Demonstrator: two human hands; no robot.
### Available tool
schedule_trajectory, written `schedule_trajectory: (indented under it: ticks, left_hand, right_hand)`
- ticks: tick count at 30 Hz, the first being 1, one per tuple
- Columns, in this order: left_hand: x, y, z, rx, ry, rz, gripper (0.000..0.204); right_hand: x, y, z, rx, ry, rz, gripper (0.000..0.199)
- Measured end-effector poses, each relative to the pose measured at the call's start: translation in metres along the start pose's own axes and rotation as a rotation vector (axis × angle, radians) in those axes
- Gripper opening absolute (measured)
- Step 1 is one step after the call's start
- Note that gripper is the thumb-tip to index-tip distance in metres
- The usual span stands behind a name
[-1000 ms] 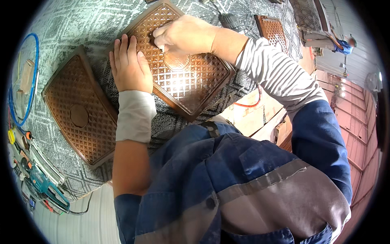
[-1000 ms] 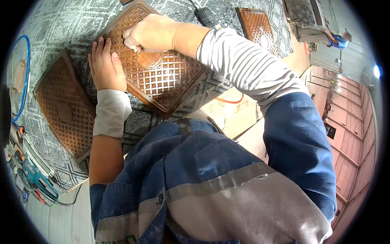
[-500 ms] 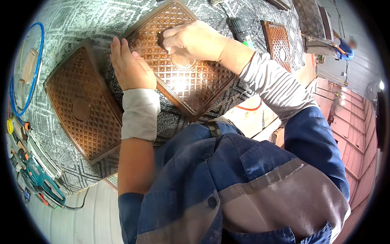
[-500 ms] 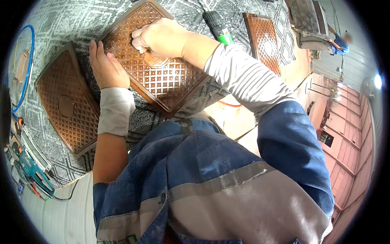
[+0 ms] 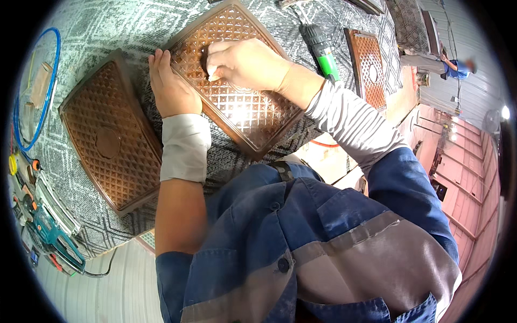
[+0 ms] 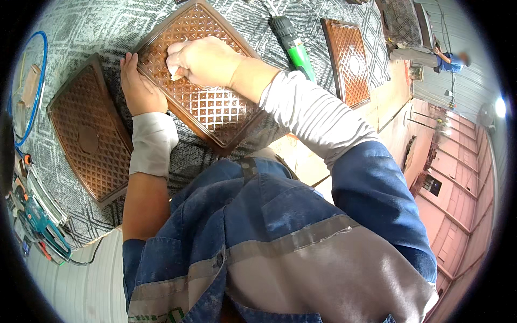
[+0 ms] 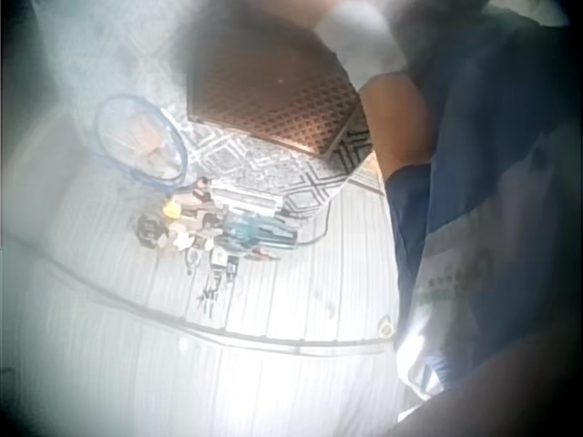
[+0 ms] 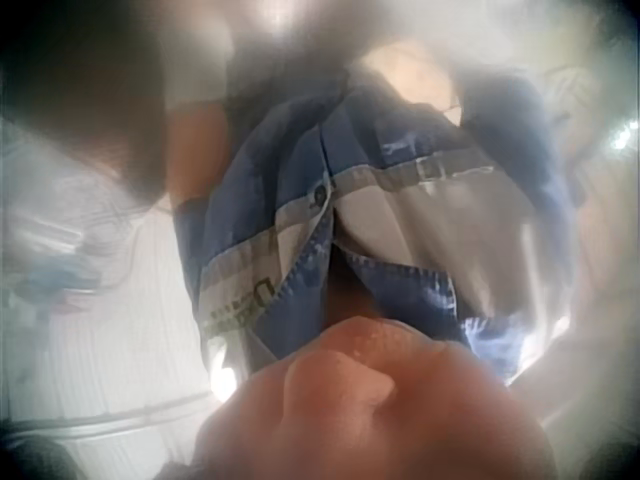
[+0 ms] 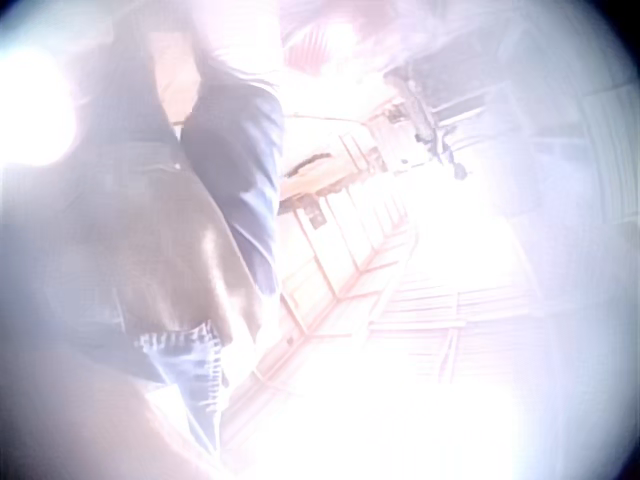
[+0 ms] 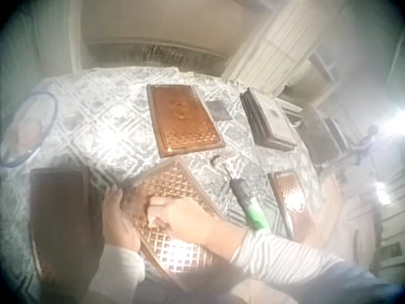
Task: The person polishes decorative wood panels by hand with a cloth and using a handheld rotary tool with a soft buffing attachment.
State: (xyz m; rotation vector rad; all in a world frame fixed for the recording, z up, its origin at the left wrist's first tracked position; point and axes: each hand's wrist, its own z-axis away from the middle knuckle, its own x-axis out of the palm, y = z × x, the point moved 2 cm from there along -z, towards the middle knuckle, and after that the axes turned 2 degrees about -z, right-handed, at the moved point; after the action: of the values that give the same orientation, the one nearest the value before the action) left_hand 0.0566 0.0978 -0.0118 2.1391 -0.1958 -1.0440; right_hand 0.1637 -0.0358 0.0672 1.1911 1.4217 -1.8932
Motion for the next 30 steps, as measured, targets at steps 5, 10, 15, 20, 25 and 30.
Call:
schedule_trajectory:
  ticks: [5, 10, 15, 20, 25, 30]
  left_hand:
    - [-0.002, 0.005, -0.001, -0.002, -0.011, -0.033, 0.041]
    - [-0.001, 0.004, -0.001, 0.011, -0.028, -0.036, 0.041]
    - [-0.002, 0.003, -0.001, -0.002, -0.020, 0.000, 0.041]
    - [0.004, -0.003, 0.000, 0.000, -0.011, 0.039, 0.039]
    - [0.013, -0.010, 0.001, -0.139, 0.018, 0.287, 0.039]
    - [0.007, -0.009, 0.005, 0.003, -0.020, 0.059, 0.039]
  right_hand:
    - [0.007, -0.010, 0.000, -0.148, 0.038, 0.151, 0.012]
    - [0.008, -0.016, 0.006, -0.127, 0.128, 0.248, 0.016]
    - [0.015, -0.020, 0.008, -0.101, 0.072, 0.181, 0.012]
    - [0.013, -0.028, 0.012, 0.086, 0.110, 0.142, 0.013]
    - [-0.021, 0.024, 0.024, 0.347, 0.536, 0.054, 0.006]
    - [-0.033, 0.023, 0.046, 0.626, 0.328, -0.298, 0.018]
